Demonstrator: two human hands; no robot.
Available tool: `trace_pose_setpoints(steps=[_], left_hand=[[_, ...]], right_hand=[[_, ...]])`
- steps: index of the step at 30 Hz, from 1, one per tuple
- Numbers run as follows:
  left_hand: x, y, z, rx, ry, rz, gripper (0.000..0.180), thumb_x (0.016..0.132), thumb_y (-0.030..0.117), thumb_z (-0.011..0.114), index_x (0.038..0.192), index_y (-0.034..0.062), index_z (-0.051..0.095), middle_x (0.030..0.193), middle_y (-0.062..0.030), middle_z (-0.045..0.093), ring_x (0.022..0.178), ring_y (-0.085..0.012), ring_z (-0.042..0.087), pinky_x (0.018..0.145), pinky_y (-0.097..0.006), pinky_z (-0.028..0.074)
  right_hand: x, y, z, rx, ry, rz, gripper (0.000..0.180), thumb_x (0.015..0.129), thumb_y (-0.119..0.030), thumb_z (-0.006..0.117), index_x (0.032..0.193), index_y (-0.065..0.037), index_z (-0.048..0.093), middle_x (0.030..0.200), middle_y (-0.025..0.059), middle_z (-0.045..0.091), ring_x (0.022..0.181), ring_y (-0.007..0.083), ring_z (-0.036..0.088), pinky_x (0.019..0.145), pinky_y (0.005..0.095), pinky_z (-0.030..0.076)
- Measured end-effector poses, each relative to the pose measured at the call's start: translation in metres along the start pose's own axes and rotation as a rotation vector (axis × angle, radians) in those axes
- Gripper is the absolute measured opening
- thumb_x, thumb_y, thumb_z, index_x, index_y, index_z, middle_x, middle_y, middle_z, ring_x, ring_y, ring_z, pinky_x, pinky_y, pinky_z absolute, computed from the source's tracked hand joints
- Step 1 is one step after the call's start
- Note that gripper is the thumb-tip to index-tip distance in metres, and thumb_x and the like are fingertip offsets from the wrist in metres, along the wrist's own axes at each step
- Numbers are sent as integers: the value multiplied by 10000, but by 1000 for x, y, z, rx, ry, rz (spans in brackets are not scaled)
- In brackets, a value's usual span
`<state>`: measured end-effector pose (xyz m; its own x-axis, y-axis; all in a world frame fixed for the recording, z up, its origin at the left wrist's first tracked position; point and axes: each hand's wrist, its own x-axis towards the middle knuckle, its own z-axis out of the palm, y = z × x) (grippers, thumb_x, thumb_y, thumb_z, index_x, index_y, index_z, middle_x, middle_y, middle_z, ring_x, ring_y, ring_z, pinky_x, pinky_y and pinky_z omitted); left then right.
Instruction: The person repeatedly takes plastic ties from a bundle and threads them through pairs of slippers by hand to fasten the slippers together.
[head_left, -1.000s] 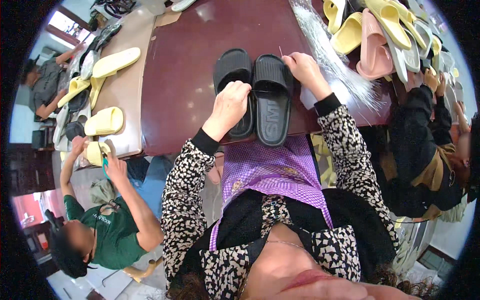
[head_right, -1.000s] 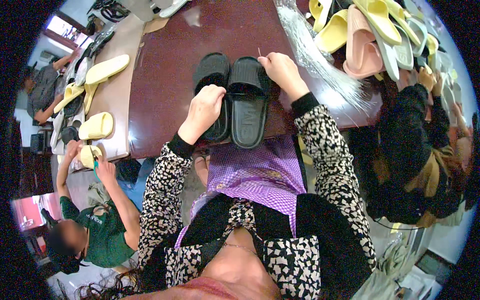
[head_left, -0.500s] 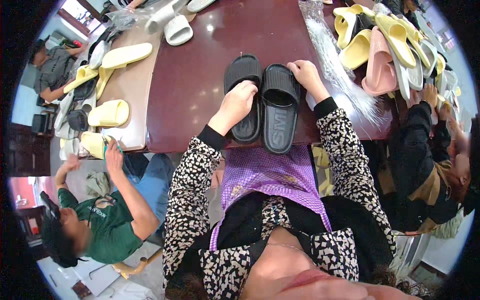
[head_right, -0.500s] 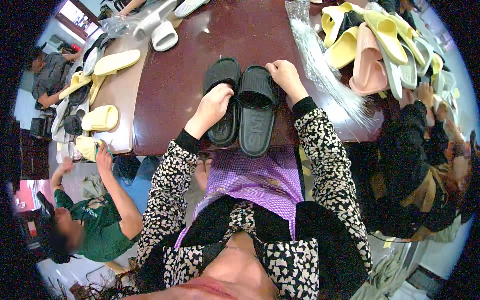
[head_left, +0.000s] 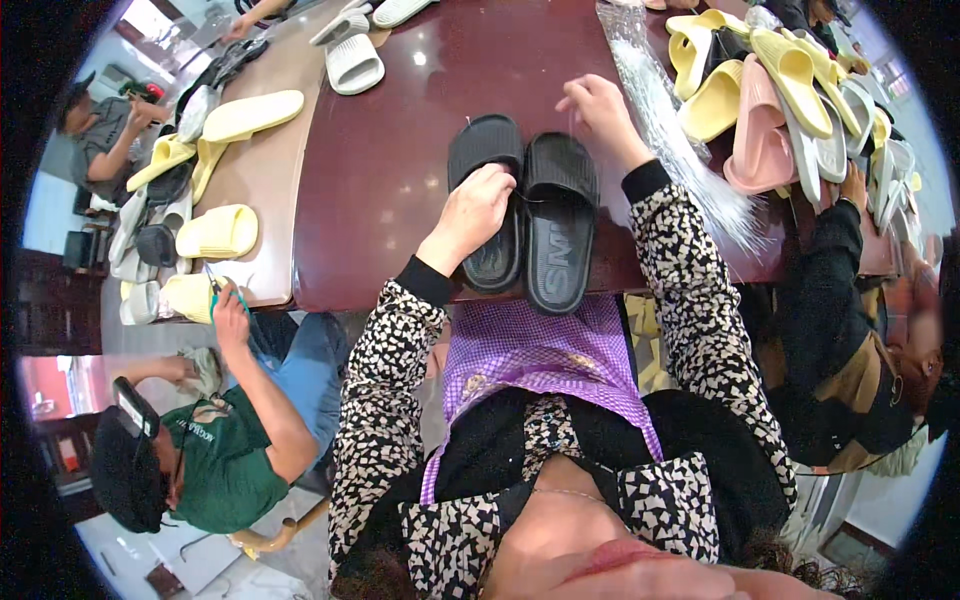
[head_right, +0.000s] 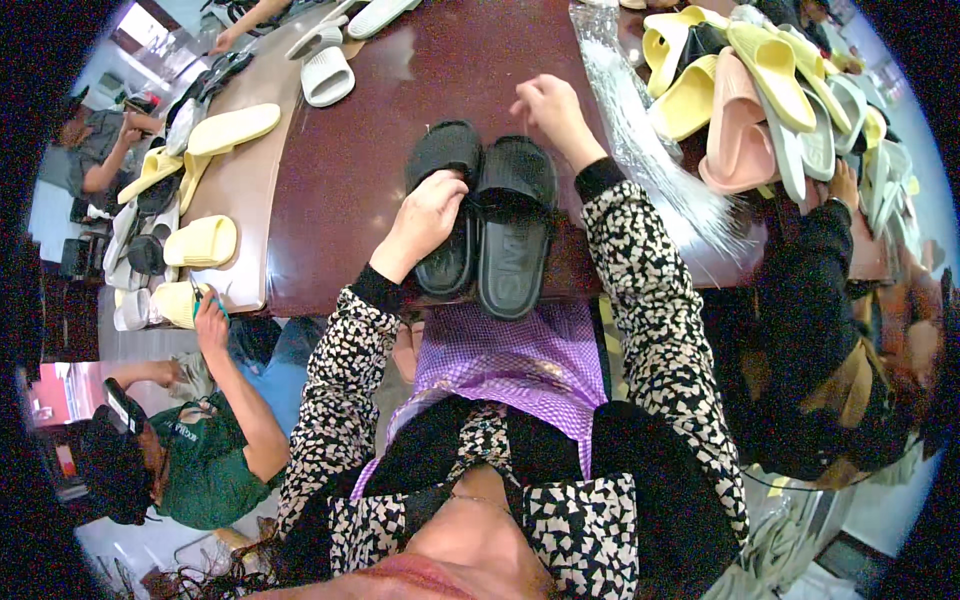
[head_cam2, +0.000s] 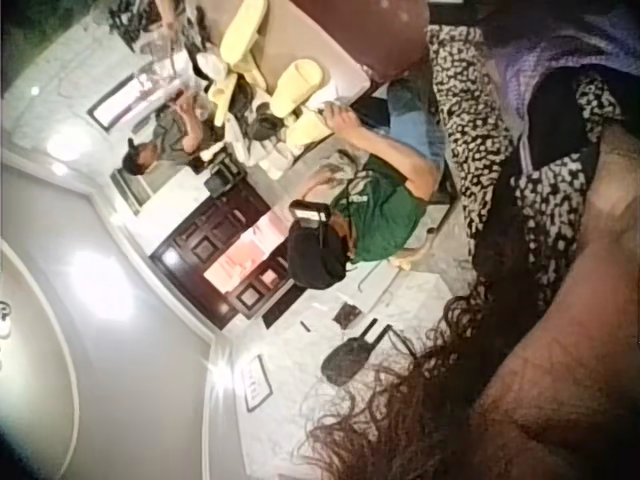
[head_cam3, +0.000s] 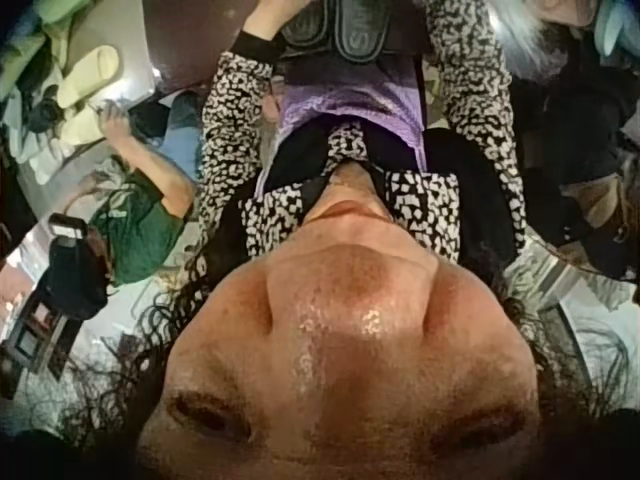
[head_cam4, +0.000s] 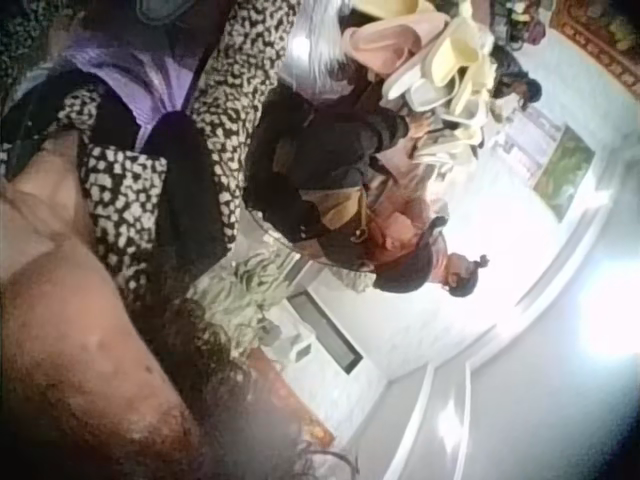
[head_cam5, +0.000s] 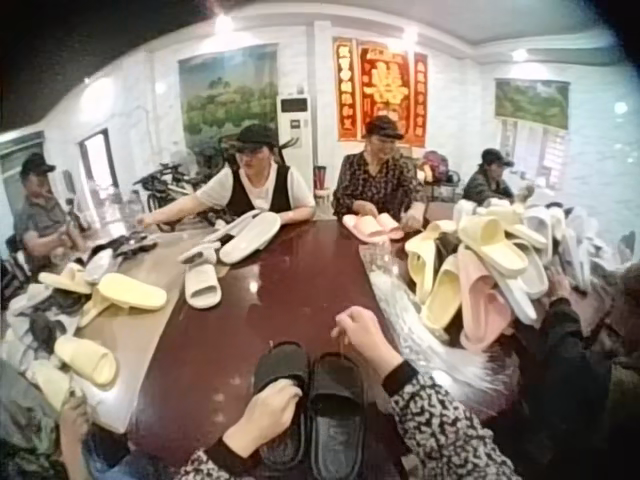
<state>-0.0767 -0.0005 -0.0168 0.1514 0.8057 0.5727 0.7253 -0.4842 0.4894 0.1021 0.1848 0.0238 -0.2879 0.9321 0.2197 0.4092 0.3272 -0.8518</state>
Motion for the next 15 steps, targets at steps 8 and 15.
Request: trace_pose_setpoints(steps=[8,15], left_hand=[[4,6,-6,72,25,23,88,799,34,571,886,21,578,973,-125,578,928,-307,582,797,-381,484],[10,13,-8,63,-18,13,116,794,13,565,909,20,580,984,-135,579,940,-323,580,795,-389,487]], right_hand=[[34,-59,57,9,-546,-20,201,831,-171,584,813,13,664,661,63,647,497,111,536,461,274,446],[43,-63,92,-488,-657,-119,216,755,-206,645,751,2,703,613,109,625,525,201,588,494,351,475]])
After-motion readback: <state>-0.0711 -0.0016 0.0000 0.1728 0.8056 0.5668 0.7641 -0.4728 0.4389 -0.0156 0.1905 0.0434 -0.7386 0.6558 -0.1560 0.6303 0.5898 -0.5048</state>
